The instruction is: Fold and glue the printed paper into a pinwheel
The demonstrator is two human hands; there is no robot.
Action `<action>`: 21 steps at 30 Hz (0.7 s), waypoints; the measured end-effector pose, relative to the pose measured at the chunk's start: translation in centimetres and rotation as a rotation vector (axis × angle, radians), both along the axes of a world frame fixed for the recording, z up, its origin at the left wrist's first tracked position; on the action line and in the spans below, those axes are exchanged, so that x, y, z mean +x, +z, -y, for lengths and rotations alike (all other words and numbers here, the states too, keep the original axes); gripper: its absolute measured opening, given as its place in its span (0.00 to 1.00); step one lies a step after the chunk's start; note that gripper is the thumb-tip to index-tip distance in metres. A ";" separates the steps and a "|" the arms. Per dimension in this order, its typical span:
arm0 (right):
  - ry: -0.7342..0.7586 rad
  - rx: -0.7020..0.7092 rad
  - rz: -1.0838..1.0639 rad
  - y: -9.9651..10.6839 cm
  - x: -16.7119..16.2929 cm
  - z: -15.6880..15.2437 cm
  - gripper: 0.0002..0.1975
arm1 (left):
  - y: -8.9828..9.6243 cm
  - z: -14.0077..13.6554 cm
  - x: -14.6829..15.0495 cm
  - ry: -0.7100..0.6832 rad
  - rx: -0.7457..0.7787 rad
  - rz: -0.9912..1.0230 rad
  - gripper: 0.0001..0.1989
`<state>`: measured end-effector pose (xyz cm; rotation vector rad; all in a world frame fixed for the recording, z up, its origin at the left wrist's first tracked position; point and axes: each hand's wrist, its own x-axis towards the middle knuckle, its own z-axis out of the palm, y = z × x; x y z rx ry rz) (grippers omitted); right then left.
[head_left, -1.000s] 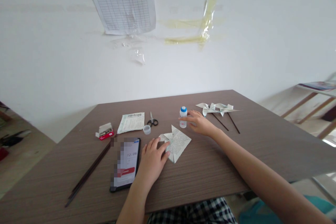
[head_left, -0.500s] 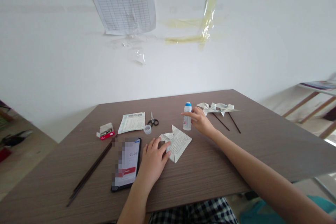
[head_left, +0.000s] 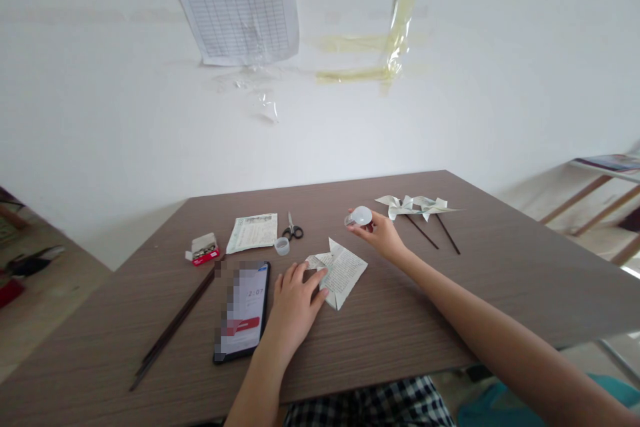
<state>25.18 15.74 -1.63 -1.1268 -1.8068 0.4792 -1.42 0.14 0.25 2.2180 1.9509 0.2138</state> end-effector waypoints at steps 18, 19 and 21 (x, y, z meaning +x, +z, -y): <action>0.170 0.009 0.272 -1.2 -4.2 2.6 0.32 | -0.7 0.0 0.3 -0.010 0.078 0.015 0.24; 0.185 0.019 0.281 -1.3 -4.2 2.6 0.31 | -0.7 0.0 0.3 -0.009 0.078 0.019 0.24; 0.217 0.040 0.300 -1.4 -4.2 2.5 0.27 | -0.6 0.0 0.4 -0.002 0.077 0.025 0.23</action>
